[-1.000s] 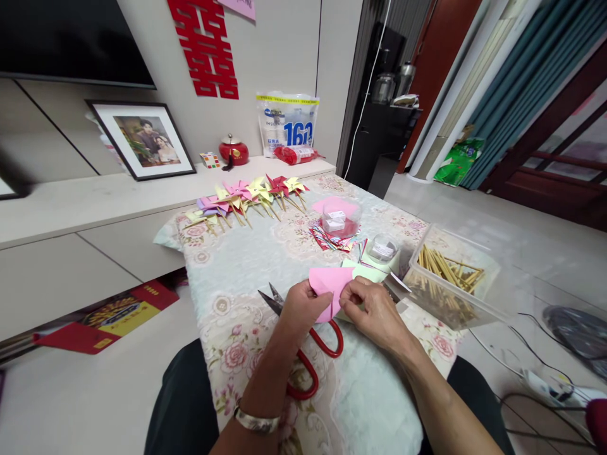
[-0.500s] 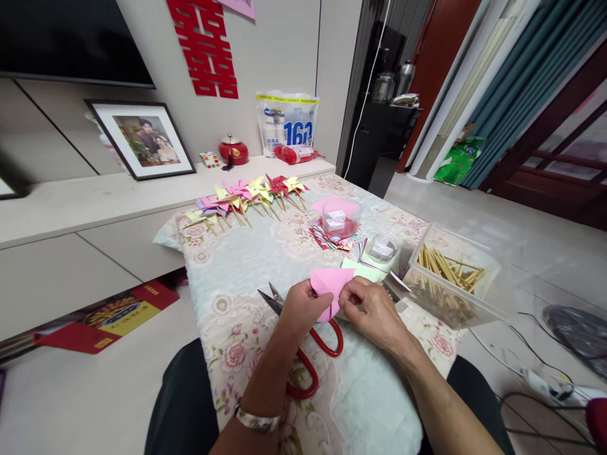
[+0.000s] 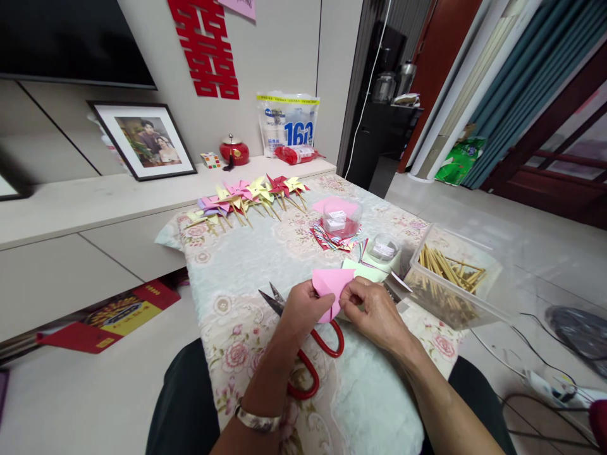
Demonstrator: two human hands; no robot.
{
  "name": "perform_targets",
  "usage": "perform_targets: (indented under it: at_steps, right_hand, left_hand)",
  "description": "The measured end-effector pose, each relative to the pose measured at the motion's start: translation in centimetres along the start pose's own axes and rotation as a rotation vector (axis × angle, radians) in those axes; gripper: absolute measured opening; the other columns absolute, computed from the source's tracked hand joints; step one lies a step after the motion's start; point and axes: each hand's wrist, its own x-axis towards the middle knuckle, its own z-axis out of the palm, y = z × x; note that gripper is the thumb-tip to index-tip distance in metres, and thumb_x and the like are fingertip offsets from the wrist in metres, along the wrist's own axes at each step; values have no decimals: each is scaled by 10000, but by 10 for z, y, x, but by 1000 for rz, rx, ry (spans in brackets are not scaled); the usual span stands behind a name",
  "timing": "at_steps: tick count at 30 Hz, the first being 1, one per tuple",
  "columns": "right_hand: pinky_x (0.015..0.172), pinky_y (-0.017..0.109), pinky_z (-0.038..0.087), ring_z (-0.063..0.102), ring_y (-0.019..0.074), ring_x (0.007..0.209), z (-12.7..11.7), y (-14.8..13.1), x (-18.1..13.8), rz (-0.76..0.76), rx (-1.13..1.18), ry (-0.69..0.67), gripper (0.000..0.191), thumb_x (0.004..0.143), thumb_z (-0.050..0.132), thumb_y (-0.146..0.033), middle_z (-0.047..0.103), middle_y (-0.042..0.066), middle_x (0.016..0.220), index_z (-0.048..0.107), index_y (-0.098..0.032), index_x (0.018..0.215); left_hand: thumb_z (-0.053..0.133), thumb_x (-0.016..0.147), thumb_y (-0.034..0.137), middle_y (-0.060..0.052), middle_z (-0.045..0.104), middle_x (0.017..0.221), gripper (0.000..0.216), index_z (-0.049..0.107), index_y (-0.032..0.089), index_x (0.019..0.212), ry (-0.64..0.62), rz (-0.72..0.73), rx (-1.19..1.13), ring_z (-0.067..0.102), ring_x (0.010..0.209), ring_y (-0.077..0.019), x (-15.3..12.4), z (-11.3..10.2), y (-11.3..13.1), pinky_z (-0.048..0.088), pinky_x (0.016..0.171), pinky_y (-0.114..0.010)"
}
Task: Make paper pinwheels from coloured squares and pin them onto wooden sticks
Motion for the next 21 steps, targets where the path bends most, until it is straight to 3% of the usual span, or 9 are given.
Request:
perform_targets:
  at_steps: [4,8,10,13,16,19,21]
  right_hand:
    - [593,256,351,530,139,626,-1,0,-1,1,37,-4,172,769,544,-55,589,-12,662,587,-189,671]
    - [620,271,395,552,152,661,-13,0,-3,5,130,22,115,847,603,-169,605,-2,708,645,-196,744]
    - [688,302,437,582,179,742,-22,1,-3,1,154,137,78,870,619,-239,632,24,796,687,-201,878]
    - [824,379,471,611,242,953,-33,6,-3,10,167,263,317,872,641,-311,672,87,1065,653,-221,1175]
    - [875,412,487,625,258,1037,-39,10,-4,60,275,120,544,869,656,-335,679,100,1178,523,-230,1386]
    - [771,347,509,652,209,862,-40,11,-6,88,383,-119,643,868,661,-303,705,45,982,439,-215,1466]
    - [686,307,489,615,181,748,-40,9,-7,92,339,-210,692,848,681,-278,678,6,881,419,-229,1486]
  left_hand:
    - [733,582,239,-39,707,694,230,712,114,774,-28,-17,-42,616,619,-172,1,0,-2,455,589,-255]
    - [729,610,252,-33,702,669,214,714,112,773,-112,-4,-97,614,601,-162,2,-3,-4,446,591,-249]
    - [725,632,257,-41,717,700,227,730,113,808,-181,-11,-127,624,620,-163,1,-5,-3,452,605,-248]
    - [735,638,256,-50,720,709,226,743,118,817,-260,-40,-108,645,654,-187,-3,-7,-3,472,621,-264]
    - [754,617,246,-58,710,684,190,738,119,758,-310,-55,-22,656,674,-218,-5,-7,-3,478,602,-273]
    - [757,604,231,-56,707,671,163,731,123,723,-349,-58,42,659,671,-222,-5,-8,-5,475,579,-263]
    - [753,600,218,-51,704,657,149,734,128,716,-352,-49,70,656,658,-217,-5,-7,-7,472,566,-255]
